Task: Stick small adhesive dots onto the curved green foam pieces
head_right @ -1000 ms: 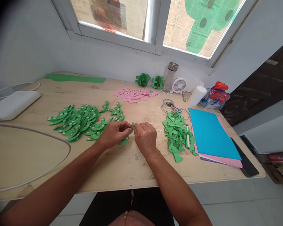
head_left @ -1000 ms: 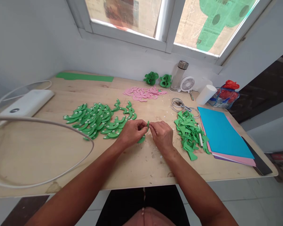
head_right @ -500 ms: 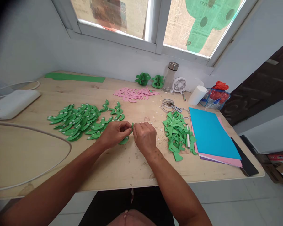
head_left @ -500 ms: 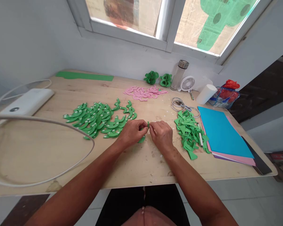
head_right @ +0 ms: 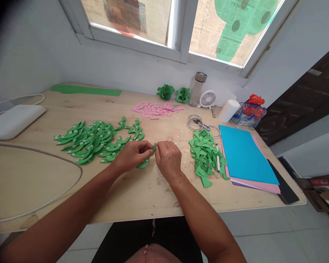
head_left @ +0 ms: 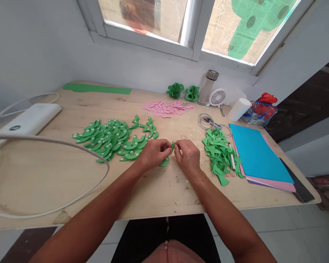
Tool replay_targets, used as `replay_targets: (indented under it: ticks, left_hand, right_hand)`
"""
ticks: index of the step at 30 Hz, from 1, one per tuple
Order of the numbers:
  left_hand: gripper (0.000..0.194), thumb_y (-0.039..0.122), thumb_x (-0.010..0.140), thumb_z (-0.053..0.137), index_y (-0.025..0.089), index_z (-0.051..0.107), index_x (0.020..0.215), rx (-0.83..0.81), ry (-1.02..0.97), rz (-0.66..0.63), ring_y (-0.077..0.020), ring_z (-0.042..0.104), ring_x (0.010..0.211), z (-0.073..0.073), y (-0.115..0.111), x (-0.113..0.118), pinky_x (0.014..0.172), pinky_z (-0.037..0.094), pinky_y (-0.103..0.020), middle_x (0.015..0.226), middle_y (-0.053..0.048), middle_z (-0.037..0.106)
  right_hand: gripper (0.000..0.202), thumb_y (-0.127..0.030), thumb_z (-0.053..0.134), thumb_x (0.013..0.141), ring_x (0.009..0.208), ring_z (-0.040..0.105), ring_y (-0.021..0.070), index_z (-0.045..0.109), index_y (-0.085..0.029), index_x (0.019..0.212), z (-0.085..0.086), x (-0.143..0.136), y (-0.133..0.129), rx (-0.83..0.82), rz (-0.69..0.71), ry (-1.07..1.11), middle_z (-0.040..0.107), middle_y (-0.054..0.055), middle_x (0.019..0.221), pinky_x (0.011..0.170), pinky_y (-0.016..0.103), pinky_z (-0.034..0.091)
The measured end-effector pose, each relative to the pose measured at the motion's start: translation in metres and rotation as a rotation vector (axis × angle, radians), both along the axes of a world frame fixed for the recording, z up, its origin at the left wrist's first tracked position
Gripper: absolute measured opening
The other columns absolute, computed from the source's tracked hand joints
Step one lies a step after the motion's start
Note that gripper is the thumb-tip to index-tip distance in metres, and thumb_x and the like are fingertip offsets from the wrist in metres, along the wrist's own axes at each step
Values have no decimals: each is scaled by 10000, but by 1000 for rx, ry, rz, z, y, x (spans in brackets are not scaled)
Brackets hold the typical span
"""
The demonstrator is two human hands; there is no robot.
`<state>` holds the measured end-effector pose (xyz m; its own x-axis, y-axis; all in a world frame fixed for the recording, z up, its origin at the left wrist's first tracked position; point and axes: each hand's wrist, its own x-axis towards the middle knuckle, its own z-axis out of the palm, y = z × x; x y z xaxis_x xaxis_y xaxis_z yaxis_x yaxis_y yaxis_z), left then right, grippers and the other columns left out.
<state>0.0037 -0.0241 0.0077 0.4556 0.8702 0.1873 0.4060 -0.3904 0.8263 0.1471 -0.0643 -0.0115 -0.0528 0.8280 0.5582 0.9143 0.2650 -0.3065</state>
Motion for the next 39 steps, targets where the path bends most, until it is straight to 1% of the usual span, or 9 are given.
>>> replay_targets:
  ticks: [3, 9, 13, 20, 23, 26, 30, 35, 39]
  left_hand:
    - [148, 266, 675, 532, 155, 615, 619, -91, -71, -12, -80, 360, 446, 0, 0, 0, 419, 268, -192, 482, 43, 463]
    - [176, 308, 649, 601, 139, 626, 693, -418, -279, -17, -61, 352, 439, 7, -2, 1, 394, 267, -173, 524, 45, 469]
    - [213, 334, 613, 656, 136, 624, 683, -517, -352, 19, -57, 382, 453, 12, -2, 1, 397, 279, -166, 550, 39, 504]
    - [260, 368, 587, 715, 145, 621, 681, -577, -419, 12, -56, 405, 451, 13, -2, 1, 407, 309, -170, 550, 41, 522]
    - [265, 370, 597, 719, 148, 608, 688, -588, -437, 12, -48, 392, 441, 11, -2, 1, 396, 300, -162, 548, 49, 508]
    - [273, 366, 595, 729, 147, 604, 698, -578, -457, 7, -53, 418, 465, 8, -1, 1, 416, 334, -164, 570, 43, 524]
    - [287, 370, 585, 740, 143, 607, 699, -567, -471, 5, -63, 440, 492, 5, 0, 1, 439, 361, -169, 584, 35, 535]
    - [285, 379, 586, 737, 148, 610, 694, -563, -470, 2, -69, 447, 492, 6, 0, 1, 441, 359, -179, 595, 33, 544]
    - [276, 381, 604, 725, 147, 615, 703, -551, -471, -2, -75, 462, 509, 7, -1, 1, 457, 367, -185, 621, 19, 573]
  right_hand:
    - [167, -196, 440, 869, 738, 546, 188, 576, -198, 773, -2, 1, 2, -22, -8, 72, 626, 48, 740, 670, 287, 367]
    - [138, -183, 457, 815, 685, 547, 168, 567, -206, 736, -3, 2, 2, -100, -42, 193, 608, 20, 696, 645, 270, 376]
    - [164, -138, 439, 776, 717, 558, 165, 588, -198, 806, 0, 3, 3, -87, -33, 311, 631, 31, 789, 670, 271, 400]
    - [175, -204, 454, 795, 729, 555, 177, 596, -194, 694, 2, 5, 4, -158, 5, 418, 629, 35, 725, 663, 287, 401]
    - [151, -191, 464, 774, 735, 566, 164, 613, -181, 792, 3, 3, 4, -159, 29, 543, 645, 41, 812, 669, 277, 415]
    - [215, -178, 451, 762, 755, 580, 156, 621, -178, 894, 2, 2, 4, -197, 70, 700, 658, 42, 893, 655, 262, 424]
    - [169, -235, 459, 782, 683, 558, 154, 619, -186, 760, 1, 2, 6, -278, 87, 805, 637, 9, 725, 621, 254, 414]
    - [181, -301, 463, 820, 660, 543, 146, 588, -192, 750, 1, 2, 6, -287, 126, 852, 611, -4, 686, 635, 253, 414]
    - [274, -361, 426, 859, 657, 550, 145, 569, -192, 697, 3, 1, 5, -289, 135, 863, 595, 0, 655, 641, 254, 417]
